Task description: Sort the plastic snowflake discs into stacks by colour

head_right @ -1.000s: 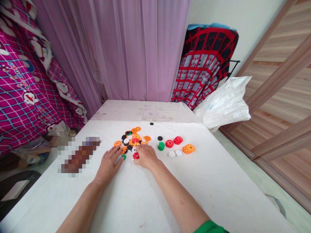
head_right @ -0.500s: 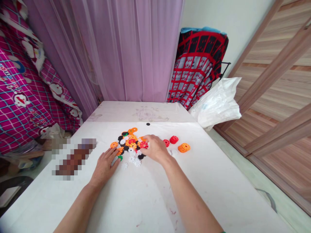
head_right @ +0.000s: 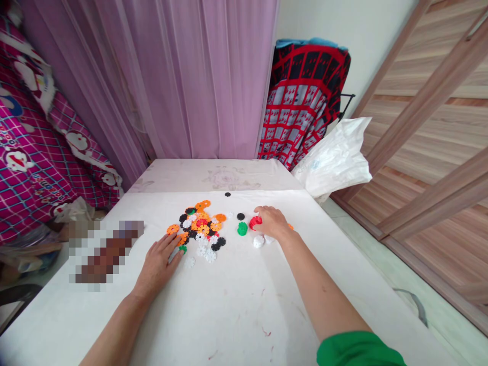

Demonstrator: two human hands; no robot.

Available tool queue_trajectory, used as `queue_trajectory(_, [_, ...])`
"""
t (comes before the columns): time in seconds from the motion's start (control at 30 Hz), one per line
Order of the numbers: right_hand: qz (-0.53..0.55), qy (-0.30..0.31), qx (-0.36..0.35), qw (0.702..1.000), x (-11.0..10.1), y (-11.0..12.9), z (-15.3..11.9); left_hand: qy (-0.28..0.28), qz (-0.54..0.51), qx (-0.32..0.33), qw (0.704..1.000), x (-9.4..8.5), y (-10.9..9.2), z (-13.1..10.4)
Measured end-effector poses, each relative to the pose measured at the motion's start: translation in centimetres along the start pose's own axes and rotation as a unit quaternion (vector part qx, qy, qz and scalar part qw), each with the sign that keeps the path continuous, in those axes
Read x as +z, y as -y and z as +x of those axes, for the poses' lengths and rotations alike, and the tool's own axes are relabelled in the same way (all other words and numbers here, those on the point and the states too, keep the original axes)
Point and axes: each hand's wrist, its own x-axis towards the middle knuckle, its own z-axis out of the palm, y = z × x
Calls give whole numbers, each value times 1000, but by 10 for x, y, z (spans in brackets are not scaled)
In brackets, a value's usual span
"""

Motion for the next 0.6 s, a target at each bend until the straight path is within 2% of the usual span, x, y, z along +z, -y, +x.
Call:
queue_trajectory(0.33, [6,9,-15,1000,1,-4,2,-7,1,2,1000,1,2,0])
queue_trajectory(0.6, [22,-33,18,999,-22,-10,1,-9,-4,1,1000,1,1,0])
